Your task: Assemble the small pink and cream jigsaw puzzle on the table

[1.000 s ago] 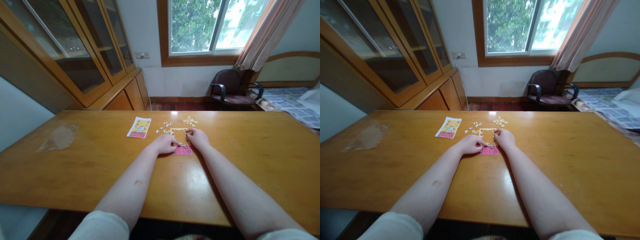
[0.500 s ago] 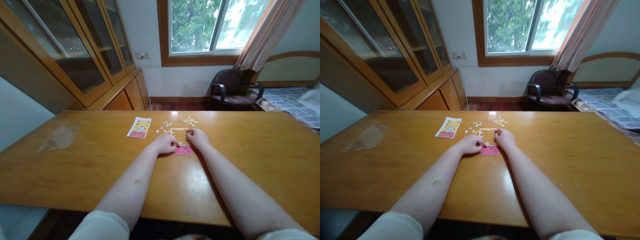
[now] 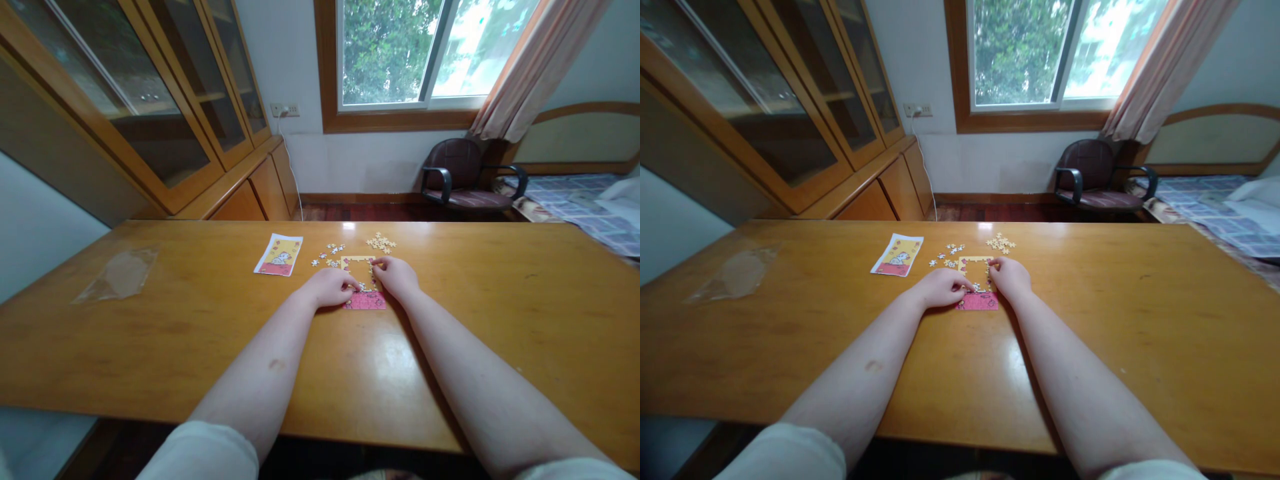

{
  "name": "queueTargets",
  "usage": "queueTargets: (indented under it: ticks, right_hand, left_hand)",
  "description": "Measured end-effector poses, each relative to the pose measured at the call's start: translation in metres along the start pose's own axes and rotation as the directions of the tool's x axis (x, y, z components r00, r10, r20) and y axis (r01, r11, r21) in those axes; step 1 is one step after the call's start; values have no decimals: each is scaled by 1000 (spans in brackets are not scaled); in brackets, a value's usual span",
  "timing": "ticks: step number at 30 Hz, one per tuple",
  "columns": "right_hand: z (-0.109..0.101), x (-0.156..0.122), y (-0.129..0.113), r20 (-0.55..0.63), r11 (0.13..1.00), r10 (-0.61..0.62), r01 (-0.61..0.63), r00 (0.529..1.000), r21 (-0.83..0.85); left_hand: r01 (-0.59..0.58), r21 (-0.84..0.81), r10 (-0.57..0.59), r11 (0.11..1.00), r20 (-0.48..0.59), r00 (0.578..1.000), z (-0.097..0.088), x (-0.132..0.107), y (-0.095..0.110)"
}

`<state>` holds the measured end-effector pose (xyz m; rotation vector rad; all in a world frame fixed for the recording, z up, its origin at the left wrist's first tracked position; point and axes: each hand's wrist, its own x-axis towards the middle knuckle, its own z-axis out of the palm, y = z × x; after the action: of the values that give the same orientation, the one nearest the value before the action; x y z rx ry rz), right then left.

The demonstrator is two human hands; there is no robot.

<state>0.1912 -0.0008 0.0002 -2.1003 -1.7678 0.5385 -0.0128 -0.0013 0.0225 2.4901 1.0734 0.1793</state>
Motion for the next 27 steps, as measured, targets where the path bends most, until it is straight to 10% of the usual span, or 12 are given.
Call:
queueTargets:
  ticks: [15,27]
  right_hand:
    - [1,-1,1,-33,999,-14,16,999,52]
    - [-2,-8,4,128,946,-319,306,939,109]
  left_hand:
    - [86,27,-85,996,-33,996,-2,0,1]
    - [71,38,-70,997,-37,997,-2,1,1]
